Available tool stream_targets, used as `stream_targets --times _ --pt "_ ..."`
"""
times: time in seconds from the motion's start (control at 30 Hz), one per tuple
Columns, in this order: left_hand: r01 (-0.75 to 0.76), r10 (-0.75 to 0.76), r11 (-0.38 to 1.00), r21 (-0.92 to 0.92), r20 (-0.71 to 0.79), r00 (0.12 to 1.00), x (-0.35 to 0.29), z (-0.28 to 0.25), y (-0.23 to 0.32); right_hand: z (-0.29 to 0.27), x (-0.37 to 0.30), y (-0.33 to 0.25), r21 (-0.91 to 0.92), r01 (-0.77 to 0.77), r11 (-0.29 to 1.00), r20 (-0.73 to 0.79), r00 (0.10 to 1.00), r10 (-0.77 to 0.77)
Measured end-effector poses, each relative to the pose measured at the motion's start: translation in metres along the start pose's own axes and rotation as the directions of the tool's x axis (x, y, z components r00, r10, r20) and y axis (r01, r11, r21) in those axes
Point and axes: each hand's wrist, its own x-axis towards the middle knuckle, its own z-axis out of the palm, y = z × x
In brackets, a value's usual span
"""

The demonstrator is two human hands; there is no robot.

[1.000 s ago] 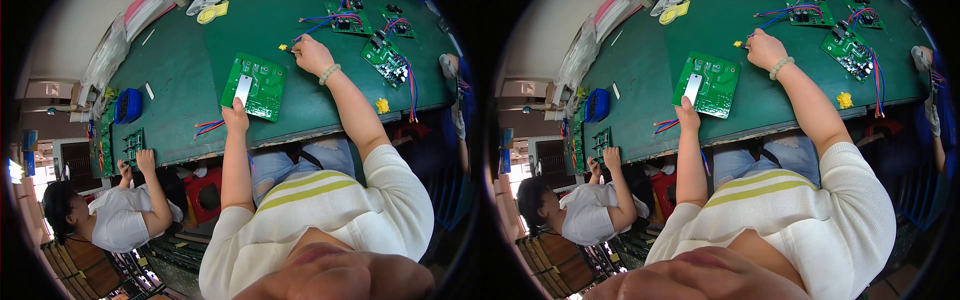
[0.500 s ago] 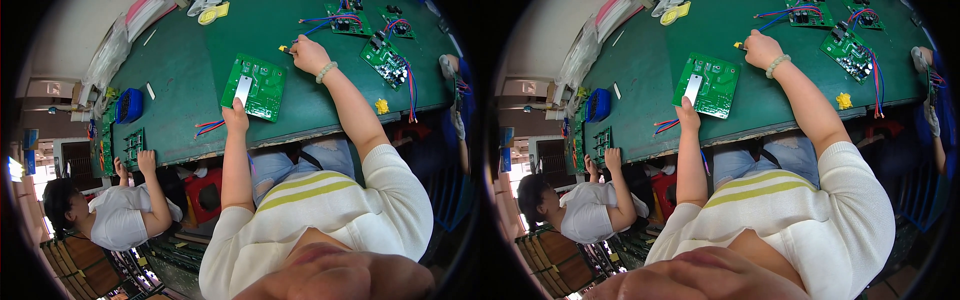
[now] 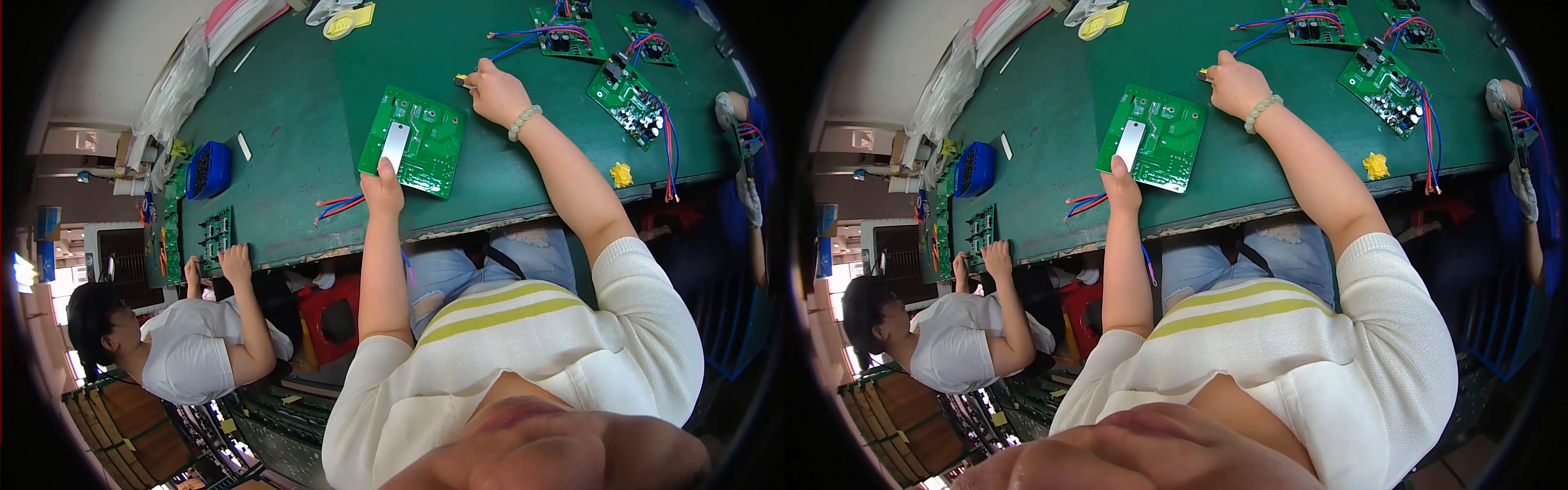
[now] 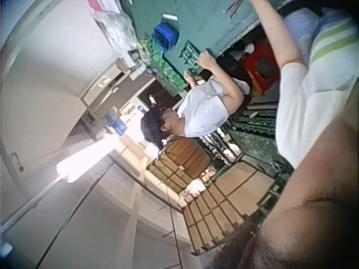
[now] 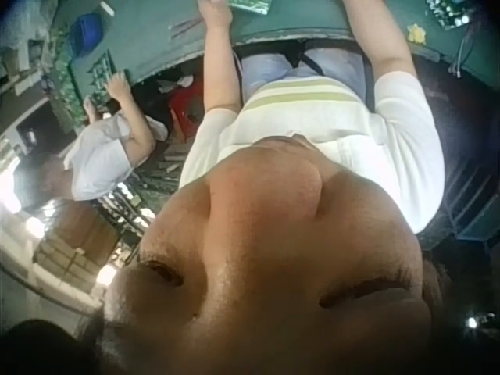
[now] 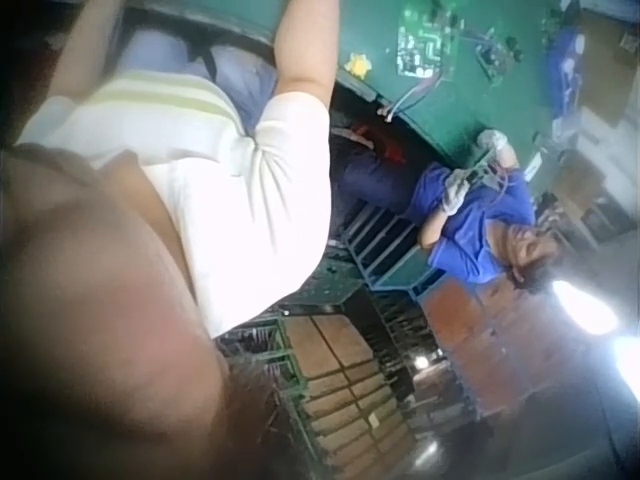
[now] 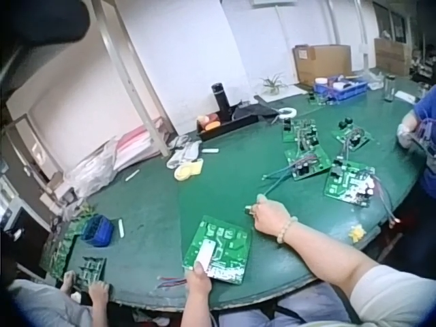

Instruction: The person assembles components onto green printed circuit boards by hand, applying adhesive strips and wiring harnesses to each board.

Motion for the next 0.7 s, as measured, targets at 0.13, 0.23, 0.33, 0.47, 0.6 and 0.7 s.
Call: stream_targets --times 0.13,0.23,0.33,0.47,0.6,0.7 --pt "-0.017 0.021 0.995 0.098 -0.036 0.999 -0.002 0.000 -0.004 -0.002 0.003 -0.004 0.006 0.012 1.000 0.041 0.999 -0.012" --pt "0.040 -0.041 0.995 0.091 0.004 0.999 -0.002 -0.002 -0.006 -0.006 0.005 -0.002 0.011 0.008 1.000 0.078 0.997 -0.009" --pt "0.000 0.000 1.000 0.004 -0.019 1.000 -0.002 0.002 -0.002 -0.010 0.003 0.001 0.032 0.010 0.999 0.106 0.994 -0.014" --pt "-0.021 0.021 1.000 0.005 -0.017 1.000 -0.002 0.000 -0.004 -0.009 0.002 0.002 0.079 0.000 0.997 0.119 0.993 -0.010" --pt "0.047 -0.046 0.996 0.072 -0.021 0.999 -0.005 -0.001 -0.009 -0.011 0.003 0.009 0.112 -0.001 0.994 0.125 0.992 -0.013" --pt "0.040 -0.039 0.998 0.043 -0.012 0.999 -0.002 0.001 -0.002 -0.011 0.001 0.013 0.172 0.020 0.985 0.091 0.995 -0.036"
